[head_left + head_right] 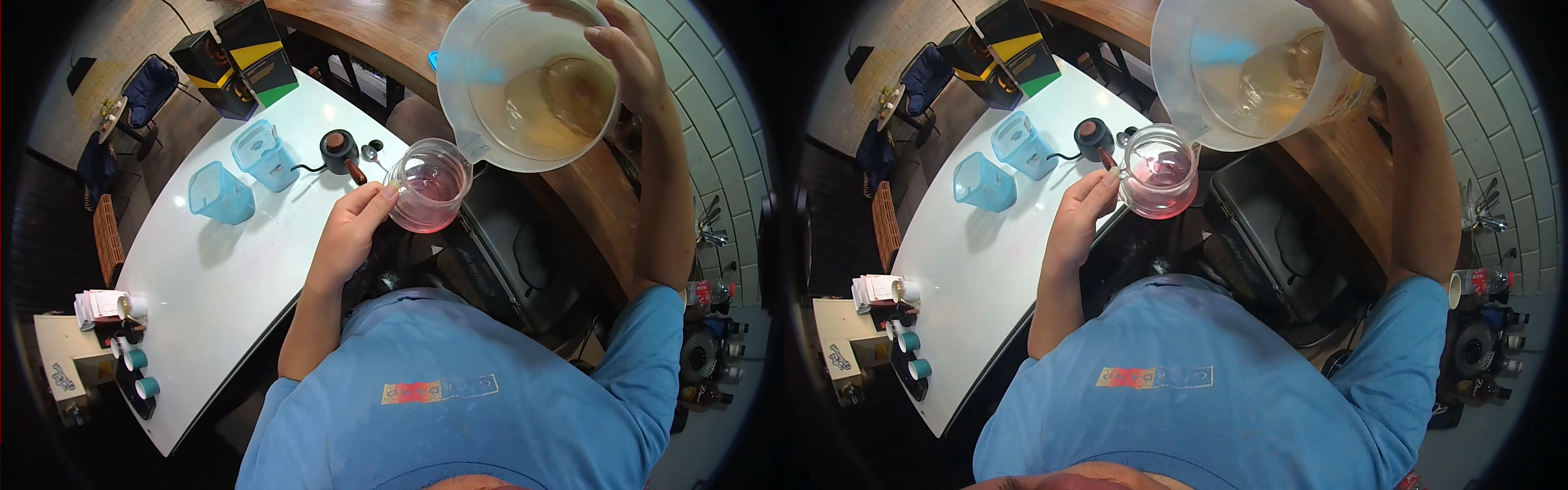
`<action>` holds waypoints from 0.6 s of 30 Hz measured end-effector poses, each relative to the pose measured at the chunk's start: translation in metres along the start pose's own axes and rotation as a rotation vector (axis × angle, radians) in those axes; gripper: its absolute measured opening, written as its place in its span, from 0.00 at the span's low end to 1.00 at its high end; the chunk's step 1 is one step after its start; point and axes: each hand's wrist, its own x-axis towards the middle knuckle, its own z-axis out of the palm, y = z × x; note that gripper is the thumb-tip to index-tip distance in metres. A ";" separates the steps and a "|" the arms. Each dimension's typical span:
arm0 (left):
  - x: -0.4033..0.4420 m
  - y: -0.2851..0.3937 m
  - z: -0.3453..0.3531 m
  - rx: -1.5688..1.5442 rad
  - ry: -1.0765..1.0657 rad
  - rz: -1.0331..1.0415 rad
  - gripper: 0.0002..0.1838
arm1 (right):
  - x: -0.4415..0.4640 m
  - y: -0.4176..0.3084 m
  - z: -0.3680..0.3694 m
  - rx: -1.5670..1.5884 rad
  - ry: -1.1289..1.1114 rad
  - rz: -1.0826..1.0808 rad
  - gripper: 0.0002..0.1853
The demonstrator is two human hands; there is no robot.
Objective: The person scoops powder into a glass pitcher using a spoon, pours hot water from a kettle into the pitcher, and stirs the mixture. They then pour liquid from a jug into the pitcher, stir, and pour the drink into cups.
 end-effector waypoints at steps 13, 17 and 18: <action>-0.002 -0.002 0.000 0.010 0.007 -0.024 0.14 | 0.003 -0.003 0.007 -0.127 -0.041 -0.222 0.25; 0.000 -0.004 -0.001 0.002 0.012 -0.021 0.14 | 0.004 -0.004 0.003 0.003 -0.105 -0.060 0.26; 0.000 -0.004 -0.001 0.001 0.015 -0.021 0.14 | 0.004 -0.004 0.005 0.013 -0.089 -0.067 0.26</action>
